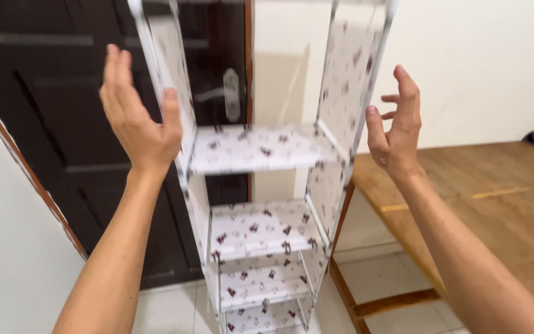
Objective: The person assembles a multi-tier fabric-covered shelving unit by inserting metal poles into fabric pockets and stacking the tiers. They then place the completed unit on the floor and adjust its position.
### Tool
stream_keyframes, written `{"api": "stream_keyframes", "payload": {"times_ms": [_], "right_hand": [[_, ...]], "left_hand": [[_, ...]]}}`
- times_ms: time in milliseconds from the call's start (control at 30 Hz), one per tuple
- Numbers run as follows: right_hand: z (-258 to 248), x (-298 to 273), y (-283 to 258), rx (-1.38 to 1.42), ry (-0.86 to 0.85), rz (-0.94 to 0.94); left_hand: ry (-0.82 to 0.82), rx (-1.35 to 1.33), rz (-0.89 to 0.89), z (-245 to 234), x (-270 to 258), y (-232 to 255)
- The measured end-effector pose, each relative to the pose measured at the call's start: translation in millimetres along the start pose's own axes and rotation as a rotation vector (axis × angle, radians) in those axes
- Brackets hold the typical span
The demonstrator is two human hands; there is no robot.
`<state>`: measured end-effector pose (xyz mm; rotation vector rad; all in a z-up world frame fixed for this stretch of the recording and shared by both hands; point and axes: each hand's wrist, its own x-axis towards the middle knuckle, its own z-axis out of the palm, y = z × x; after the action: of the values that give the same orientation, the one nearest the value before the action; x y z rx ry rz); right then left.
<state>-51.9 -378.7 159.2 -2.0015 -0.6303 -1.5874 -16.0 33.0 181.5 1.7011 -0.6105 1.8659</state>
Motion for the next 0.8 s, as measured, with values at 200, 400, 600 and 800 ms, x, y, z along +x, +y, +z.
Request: {"api": "stream_keyframes", "payload": {"times_ms": [200,400,600,800], "right_hand": [[-3,134,-16,0.079,0.013,0.255],[4,206,24,-0.033,-0.273,0.487],[8,206,47,0.264,-0.518,0.865],[19,205,52,0.186,-0.537,0.882]], "left_hand": [[-0.089,-0.186,-0.541,18,154,-16],[-0.643,0.004,-0.932,44,206,-35],[-0.808,-0.024,-0.947,62,195,-27],[-0.782,-0.087,-1.015,67,177,-34]]}}
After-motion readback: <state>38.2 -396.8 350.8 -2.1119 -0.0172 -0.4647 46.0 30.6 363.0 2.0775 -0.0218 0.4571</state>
